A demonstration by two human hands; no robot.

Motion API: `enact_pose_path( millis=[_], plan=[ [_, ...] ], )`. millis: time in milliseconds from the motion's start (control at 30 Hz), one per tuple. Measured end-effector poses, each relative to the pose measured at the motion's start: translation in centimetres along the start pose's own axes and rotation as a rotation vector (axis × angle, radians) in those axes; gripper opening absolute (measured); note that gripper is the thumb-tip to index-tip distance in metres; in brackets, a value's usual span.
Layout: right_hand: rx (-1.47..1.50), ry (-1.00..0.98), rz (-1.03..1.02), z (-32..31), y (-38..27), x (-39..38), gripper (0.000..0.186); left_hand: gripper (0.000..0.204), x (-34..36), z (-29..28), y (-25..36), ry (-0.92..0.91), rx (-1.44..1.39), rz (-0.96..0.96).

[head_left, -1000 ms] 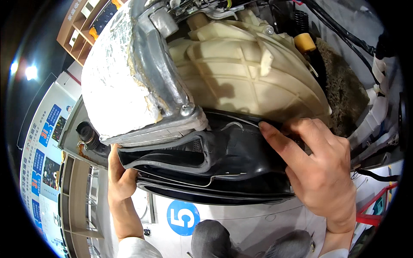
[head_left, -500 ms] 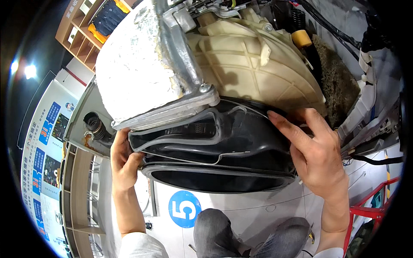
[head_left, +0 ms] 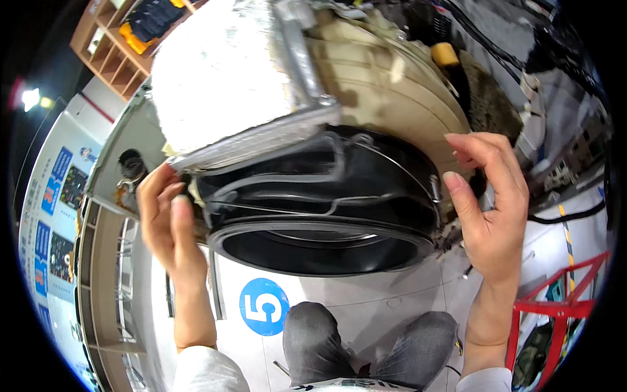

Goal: The person installs a large rubber door seal onto a washing machine drum, fitting the seal into place and then securing it with a wire spring clamp using their hands.

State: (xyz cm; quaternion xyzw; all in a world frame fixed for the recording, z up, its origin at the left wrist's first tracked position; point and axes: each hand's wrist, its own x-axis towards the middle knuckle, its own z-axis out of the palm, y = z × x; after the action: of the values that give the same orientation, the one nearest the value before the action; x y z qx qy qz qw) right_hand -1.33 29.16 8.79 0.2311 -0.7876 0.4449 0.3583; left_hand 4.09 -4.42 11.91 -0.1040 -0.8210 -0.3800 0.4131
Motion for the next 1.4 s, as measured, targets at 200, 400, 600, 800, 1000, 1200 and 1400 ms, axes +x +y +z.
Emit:
enact_pose_path(
  millis=[200,400,600,800,1000,1200,1400],
  plan=[
    [0.105,0.014,0.222,0.8,1.4,-5.4,0.027,0.027,-1.7,0.8,5.7,0.048,0.388,0.489],
    [0.051,-0.006,0.135,1.0,3.1,-6.6,0.027,0.024,2.2,9.6,11.2,-0.638,0.327,0.751],
    [0.135,0.103,0.068,3.1,3.8,-7.0,0.019,0.018,4.5,13.2,12.7,-0.934,0.538,0.708],
    [0.275,0.042,0.139,2.3,4.6,-6.3,0.011,0.009,5.8,14.6,12.5,-0.97,0.512,0.68],
    [0.504,0.002,0.322,2.5,5.4,-5.9,0.009,0.006,6.6,15.4,12.5,-1.012,0.536,0.722],
    [0.667,-0.071,0.548,2.7,5.6,-5.7,0.01,0.007,6.7,16.3,12.4,-0.984,0.621,0.76],
    [0.166,0.114,0.148,4.3,5.6,-6.3,0.014,0.009,6.4,16.5,12.4,-0.946,0.652,0.79]
  ],
)
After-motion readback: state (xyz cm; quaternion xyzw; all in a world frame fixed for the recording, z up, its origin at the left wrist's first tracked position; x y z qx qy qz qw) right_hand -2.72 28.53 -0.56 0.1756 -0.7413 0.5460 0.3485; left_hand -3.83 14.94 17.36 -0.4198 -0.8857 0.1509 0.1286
